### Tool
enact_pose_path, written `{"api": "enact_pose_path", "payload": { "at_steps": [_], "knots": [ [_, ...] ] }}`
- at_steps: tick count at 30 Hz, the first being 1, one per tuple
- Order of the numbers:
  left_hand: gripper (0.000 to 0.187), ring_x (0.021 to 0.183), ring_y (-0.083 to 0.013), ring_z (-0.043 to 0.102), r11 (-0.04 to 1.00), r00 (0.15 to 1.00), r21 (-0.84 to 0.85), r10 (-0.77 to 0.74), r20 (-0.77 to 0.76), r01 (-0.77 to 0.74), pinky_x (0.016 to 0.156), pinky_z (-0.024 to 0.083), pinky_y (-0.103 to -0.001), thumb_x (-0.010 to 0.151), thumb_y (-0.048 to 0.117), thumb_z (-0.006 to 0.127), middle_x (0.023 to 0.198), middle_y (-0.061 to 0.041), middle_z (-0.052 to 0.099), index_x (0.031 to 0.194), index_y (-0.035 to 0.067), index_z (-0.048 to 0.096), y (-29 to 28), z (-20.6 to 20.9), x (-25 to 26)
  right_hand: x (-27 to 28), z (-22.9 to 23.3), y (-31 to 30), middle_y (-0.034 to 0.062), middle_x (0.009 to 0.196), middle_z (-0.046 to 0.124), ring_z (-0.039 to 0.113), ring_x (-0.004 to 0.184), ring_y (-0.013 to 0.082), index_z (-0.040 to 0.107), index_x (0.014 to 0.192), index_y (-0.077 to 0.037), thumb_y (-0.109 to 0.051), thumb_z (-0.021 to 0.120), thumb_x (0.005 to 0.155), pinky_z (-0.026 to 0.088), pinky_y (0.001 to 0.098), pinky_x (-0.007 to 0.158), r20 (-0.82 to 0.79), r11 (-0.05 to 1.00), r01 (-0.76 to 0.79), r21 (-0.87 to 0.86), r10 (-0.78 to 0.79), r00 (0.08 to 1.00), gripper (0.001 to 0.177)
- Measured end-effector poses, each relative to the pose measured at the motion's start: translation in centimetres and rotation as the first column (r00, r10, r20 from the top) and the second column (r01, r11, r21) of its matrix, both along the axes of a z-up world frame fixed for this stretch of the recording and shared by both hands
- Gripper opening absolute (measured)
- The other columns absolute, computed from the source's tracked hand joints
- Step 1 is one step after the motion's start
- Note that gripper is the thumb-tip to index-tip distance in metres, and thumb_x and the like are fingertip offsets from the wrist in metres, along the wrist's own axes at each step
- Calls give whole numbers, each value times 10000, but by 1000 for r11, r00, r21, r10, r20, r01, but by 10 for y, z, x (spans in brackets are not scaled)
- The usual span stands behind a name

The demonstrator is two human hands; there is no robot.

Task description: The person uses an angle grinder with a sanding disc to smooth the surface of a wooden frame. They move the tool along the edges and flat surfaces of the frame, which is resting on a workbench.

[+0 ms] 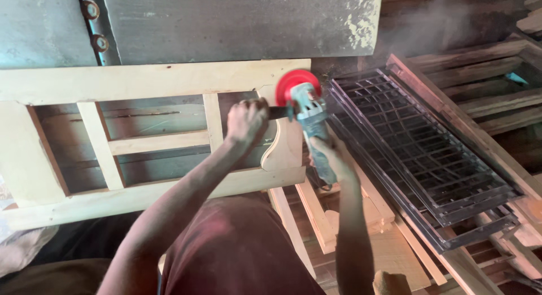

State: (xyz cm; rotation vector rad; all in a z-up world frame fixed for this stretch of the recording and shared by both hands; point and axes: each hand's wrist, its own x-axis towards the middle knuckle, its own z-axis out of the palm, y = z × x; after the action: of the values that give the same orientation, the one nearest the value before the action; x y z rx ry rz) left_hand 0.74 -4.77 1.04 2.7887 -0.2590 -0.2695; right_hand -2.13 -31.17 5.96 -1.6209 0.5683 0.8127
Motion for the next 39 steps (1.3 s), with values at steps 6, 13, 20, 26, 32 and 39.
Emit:
{"api": "enact_pose_path", "payload": {
  "at_steps": [6, 13, 20, 26, 32, 39],
  "knots": [
    [127, 753, -266, 739, 999, 992, 35, 34, -121, -30, 589, 594, -388, 917, 115, 605, 840, -129, 726, 991, 24, 653, 43, -10, -15, -10, -22, 25, 85, 715, 662, 663, 571, 150, 663, 963, 16, -338, 758, 934, 541, 301, 537, 71, 985, -132, 110, 124, 990, 367],
    [138, 779, -244, 746, 997, 993, -23, -72, -98, 71, 609, 598, -370, 849, 107, 627, 810, -89, 730, 974, 72, 674, -15, -8, 20, 3, -6, -17, 69, 727, 678, 670, 582, 145, 663, 1034, -19, -347, 742, 892, 563, 300, 541, 7, 997, 33, 72, -34, 999, 366],
    [89, 735, -230, 748, 998, 993, 2, -65, -99, 65, 578, 599, -355, 896, 120, 630, 801, -95, 727, 940, 53, 668, -3, -9, 23, 10, 6, 5, 80, 716, 676, 665, 583, 150, 649, 1034, -4, -355, 709, 922, 550, 295, 543, -22, 1000, 25, 0, -25, 999, 373],
    [104, 729, -272, 749, 996, 996, -48, 73, -58, -76, 580, 593, -393, 792, 135, 646, 781, -112, 729, 872, 76, 675, 60, -5, -11, 5, -2, 57, 63, 743, 664, 658, 608, 138, 661, 1078, -4, -344, 731, 914, 554, 294, 577, 35, 984, -113, 137, 109, 993, 384],
    [83, 678, -272, 744, 981, 976, 11, 194, -95, -194, 548, 587, -395, 891, 103, 591, 746, -124, 723, 883, 62, 663, 119, 1, -31, 8, -5, 115, 62, 723, 641, 642, 582, 150, 638, 1038, 8, -337, 741, 920, 533, 306, 543, 6, 964, -198, 179, 200, 980, 379],
    [168, 592, -263, 725, 952, 958, 120, 286, -29, -281, 488, 571, -389, 966, 152, 556, 663, -98, 708, 832, 85, 632, 186, 4, -57, 13, 12, 190, 53, 707, 657, 652, 567, 135, 683, 1001, -25, -422, 748, 847, 539, 303, 510, -66, 939, -338, 56, 342, 937, 431]
  ]
}}
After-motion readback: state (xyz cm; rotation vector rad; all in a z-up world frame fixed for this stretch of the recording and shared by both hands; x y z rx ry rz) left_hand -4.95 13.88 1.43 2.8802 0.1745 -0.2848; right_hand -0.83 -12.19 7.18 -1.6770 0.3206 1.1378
